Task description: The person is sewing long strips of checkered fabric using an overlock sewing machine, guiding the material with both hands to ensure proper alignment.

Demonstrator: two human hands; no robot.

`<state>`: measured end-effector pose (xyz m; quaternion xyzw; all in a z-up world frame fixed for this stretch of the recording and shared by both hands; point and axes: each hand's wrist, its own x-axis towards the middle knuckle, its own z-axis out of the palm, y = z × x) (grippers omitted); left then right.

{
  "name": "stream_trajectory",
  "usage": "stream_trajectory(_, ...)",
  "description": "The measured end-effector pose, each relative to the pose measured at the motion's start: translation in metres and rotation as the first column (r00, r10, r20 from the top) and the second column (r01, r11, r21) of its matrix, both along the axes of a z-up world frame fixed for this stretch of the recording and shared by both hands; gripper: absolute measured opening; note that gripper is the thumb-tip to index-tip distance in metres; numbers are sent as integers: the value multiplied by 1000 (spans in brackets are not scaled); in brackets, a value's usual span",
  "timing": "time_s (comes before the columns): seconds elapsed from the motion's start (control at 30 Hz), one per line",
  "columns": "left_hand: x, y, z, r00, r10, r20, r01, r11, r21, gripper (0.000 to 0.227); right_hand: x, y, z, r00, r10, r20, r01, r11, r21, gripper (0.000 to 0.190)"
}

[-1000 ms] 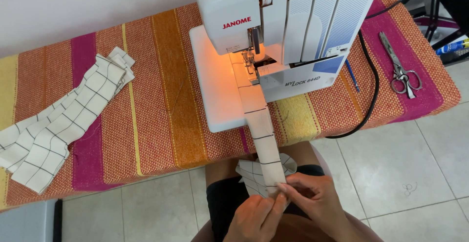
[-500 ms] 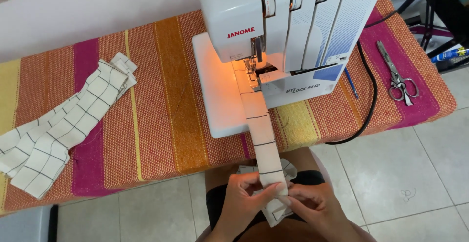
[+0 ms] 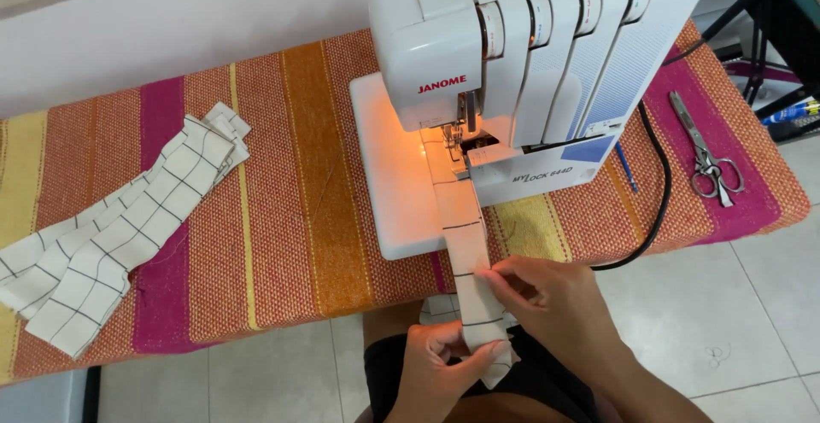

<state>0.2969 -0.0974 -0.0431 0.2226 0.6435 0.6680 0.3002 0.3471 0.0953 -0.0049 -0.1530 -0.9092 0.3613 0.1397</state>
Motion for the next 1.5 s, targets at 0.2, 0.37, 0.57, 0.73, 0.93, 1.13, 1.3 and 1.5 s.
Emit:
stream_trajectory(0.2,-3,-1,10,999,-31,44,29,999,45,20,2,2,5,981,-121,-154,66,945,-319,15)
stream_trajectory(0.37,-3,-2,-4,999,-31,40,29,998,56,20,11,20,-36,942,-91,-323,-230,525,-820,23)
stream_trajectory(0.57,-5,-1,0,994,-34,100,32,999,25,22,12,28,-46,988,-108,-111,-72,314,-947,29)
stream_trajectory(0.73,-6,0,4,983,-95,155,72,987,147,21,5,24,-19,802,-2,-597,133,975,177,13)
stream_trajectory(0.93,-5,-1,6,983,-87,161,69,991,112,21,-19,42,-6,660,375,-650,24,855,518,18)
stream_trajectory(1.13,-3,-7,-10,991,-40,129,40,999,-2,22,-45,51,16,743,435,-509,-86,816,572,19)
stream_trajectory(1.3,-7,-7,13,987,-82,140,80,997,24,22,-57,61,24,725,540,-428,-299,806,511,18)
stream_trajectory(1.5,-10,-8,22,975,-101,198,96,995,31,21,-64,67,27,703,595,-390,-365,772,520,22)
